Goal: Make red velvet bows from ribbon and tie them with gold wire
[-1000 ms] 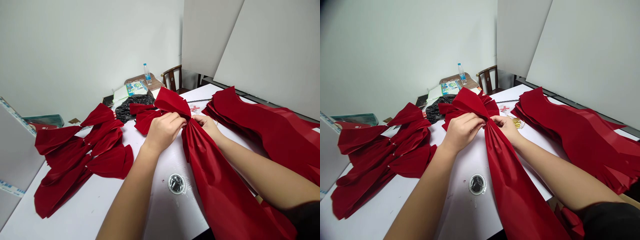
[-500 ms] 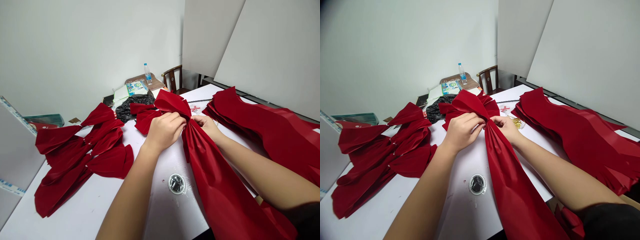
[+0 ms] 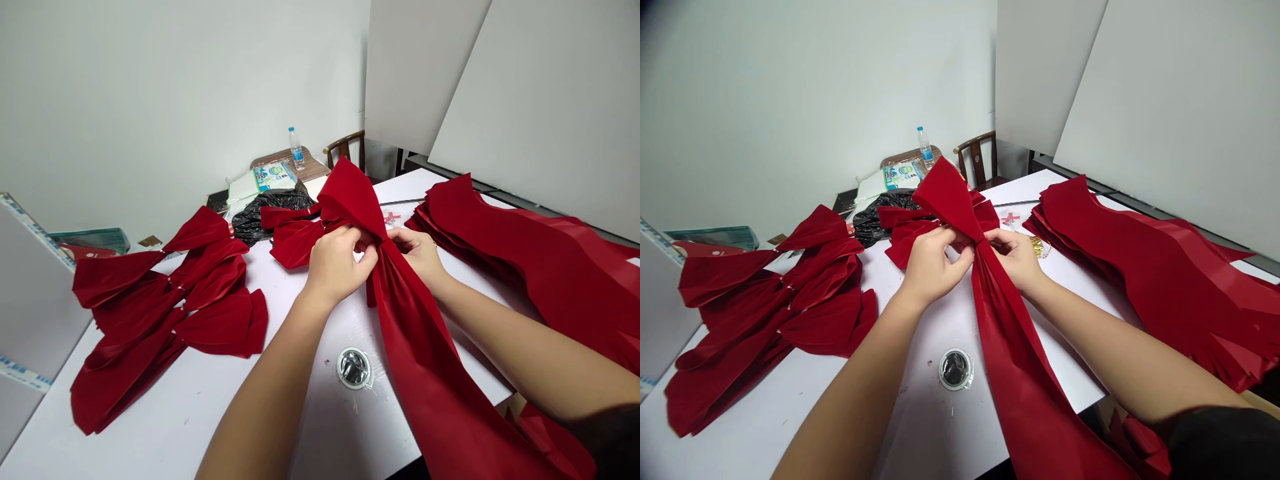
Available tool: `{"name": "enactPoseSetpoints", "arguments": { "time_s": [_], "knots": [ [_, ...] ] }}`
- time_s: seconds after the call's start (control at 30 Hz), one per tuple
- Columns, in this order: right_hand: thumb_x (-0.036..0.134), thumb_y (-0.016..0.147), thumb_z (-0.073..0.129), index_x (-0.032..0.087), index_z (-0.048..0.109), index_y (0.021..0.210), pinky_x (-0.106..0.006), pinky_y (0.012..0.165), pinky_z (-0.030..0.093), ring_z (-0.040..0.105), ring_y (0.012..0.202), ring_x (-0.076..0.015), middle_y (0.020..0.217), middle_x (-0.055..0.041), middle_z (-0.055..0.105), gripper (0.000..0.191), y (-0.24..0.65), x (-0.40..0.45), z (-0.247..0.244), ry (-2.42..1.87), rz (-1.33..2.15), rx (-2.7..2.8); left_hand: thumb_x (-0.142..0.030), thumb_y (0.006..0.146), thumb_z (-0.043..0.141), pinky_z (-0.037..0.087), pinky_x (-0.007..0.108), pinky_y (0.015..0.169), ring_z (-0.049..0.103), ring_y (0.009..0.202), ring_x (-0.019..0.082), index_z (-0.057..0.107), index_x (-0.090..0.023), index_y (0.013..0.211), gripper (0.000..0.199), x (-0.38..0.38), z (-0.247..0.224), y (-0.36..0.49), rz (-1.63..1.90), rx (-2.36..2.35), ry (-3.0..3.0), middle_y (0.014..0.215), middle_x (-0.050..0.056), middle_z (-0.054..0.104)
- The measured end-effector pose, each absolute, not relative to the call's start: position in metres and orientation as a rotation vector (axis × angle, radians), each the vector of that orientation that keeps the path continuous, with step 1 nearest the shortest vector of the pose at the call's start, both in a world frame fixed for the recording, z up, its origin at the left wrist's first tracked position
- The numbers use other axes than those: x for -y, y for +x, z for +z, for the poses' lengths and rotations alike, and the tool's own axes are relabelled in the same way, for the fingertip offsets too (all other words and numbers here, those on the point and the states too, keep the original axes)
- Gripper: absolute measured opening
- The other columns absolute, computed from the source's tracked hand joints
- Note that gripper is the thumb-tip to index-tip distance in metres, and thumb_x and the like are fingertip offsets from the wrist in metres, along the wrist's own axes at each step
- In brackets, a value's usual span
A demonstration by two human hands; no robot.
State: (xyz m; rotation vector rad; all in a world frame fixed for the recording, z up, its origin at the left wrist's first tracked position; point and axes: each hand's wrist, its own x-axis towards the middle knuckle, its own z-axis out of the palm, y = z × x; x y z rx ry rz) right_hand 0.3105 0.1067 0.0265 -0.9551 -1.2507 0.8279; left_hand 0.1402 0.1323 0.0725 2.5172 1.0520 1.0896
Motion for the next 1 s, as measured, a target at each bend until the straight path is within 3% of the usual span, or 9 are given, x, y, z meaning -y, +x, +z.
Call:
{"name": "enactPoseSetpoints", "arguments": {
  "time_s": [0.13, 0.23, 0.33, 0.47, 0.53, 0.6, 0.7, 0.83, 1.0],
  "knots": [
    [0.055, 0.071, 0.089, 0.02, 0.074, 0.078, -0.035, 0.076, 0.058, 0.068, 0.076, -0.0213, 0.084, -0.0067, 0.074, 0.039, 0.315, -0.107, 0.021, -0.955, 0.66, 1.315, -0.012, 0.08, 0.065, 0.053, 0.029, 0.072, 0.069, 0.076, 0.018, 0.073, -0.016, 0.084, 0.01, -0.131, 0.072, 0.148, 1.088, -0.911, 2.084, 0.083, 0.004, 0.077],
    [0.054, 0.079, 0.084, 0.023, 0.074, 0.08, -0.038, 0.079, 0.056, 0.068, 0.083, -0.0233, 0.088, -0.0078, 0.074, 0.033, 0.32, -0.11, 0.017, -0.895, 0.519, 1.408, -0.014, 0.078, 0.068, 0.048, 0.025, 0.063, 0.063, 0.068, 0.014, 0.068, -0.015, 0.075, 0.003, -0.13, 0.071, 0.151, 1.044, -0.84, 1.77, 0.072, 0.002, 0.07],
    [0.053, 0.085, 0.079, 0.024, 0.075, 0.081, -0.043, 0.081, 0.055, 0.067, 0.082, -0.0249, 0.085, -0.009, 0.074, 0.03, 0.325, -0.113, 0.017, -0.856, 0.391, 1.525, -0.014, 0.075, 0.07, 0.031, 0.021, 0.046, 0.05, 0.053, 0.008, 0.058, -0.016, 0.065, 0.016, -0.13, 0.071, 0.151, 0.884, -0.926, 1.418, 0.061, -0.001, 0.058],
    [0.051, 0.088, 0.076, 0.023, 0.075, 0.079, -0.042, 0.08, 0.054, 0.067, 0.08, -0.0243, 0.082, -0.0092, 0.073, 0.029, 0.325, -0.113, 0.019, -0.792, 0.36, 1.593, -0.012, 0.074, 0.07, 0.014, 0.02, 0.04, 0.044, 0.047, 0.006, 0.057, -0.017, 0.072, 0.014, -0.132, 0.074, 0.146, 0.706, -0.997, 1.153, 0.066, -0.001, 0.056],
    [0.05, 0.086, 0.079, 0.022, 0.075, 0.08, -0.038, 0.076, 0.053, 0.066, 0.077, -0.0215, 0.082, -0.008, 0.072, 0.029, 0.322, -0.111, 0.02, -0.809, 0.481, 1.521, -0.016, 0.076, 0.073, 0.019, 0.02, 0.04, 0.048, 0.05, 0.006, 0.063, -0.015, 0.076, 0.009, -0.133, 0.077, 0.143, 0.689, -0.962, 1.292, 0.073, 0.001, 0.062],
    [0.053, 0.079, 0.084, 0.02, 0.074, 0.081, -0.033, 0.069, 0.053, 0.063, 0.071, -0.0185, 0.08, -0.0063, 0.071, 0.034, 0.318, -0.109, 0.021, -0.88, 0.654, 1.395, -0.021, 0.081, 0.072, 0.032, 0.022, 0.044, 0.054, 0.057, 0.009, 0.07, -0.014, 0.084, 0.008, -0.133, 0.079, 0.14, 0.746, -0.918, 1.537, 0.081, 0.004, 0.069],
    [0.057, 0.063, 0.093, 0.019, 0.071, 0.079, -0.029, 0.063, 0.053, 0.062, 0.067, -0.0163, 0.076, -0.0043, 0.07, 0.046, 0.313, -0.108, 0.022, -0.951, 0.855, 1.248, -0.021, 0.09, 0.065, 0.049, 0.027, 0.063, 0.063, 0.071, 0.014, 0.072, -0.016, 0.093, 0.009, -0.134, 0.08, 0.134, 1.008, -0.935, 2.047, 0.091, 0.005, 0.074],
    [0.054, 0.055, 0.097, 0.018, 0.071, 0.077, -0.026, 0.062, 0.054, 0.063, 0.067, -0.0157, 0.075, -0.0035, 0.07, 0.049, 0.313, -0.111, 0.023, -0.959, 1.006, 1.182, -0.014, 0.095, 0.059, 0.051, 0.028, 0.072, 0.069, 0.085, 0.016, 0.073, -0.021, 0.103, 0.018, -0.136, 0.075, 0.127, 1.135, -0.858, 2.712, 0.106, 0.005, 0.074],
    [0.055, 0.053, 0.097, 0.019, 0.07, 0.074, -0.025, 0.059, 0.052, 0.06, 0.062, -0.0135, 0.07, -0.0013, 0.067, 0.049, 0.312, -0.112, 0.026, -0.949, 1.072, 1.191, -0.027, 0.103, 0.059, 0.051, 0.027, 0.073, 0.073, 0.09, 0.016, 0.074, -0.02, 0.104, 0.016, -0.141, 0.069, 0.122, 1.166, -0.767, 2.946, 0.102, 0.004, 0.077]
  ]
}}
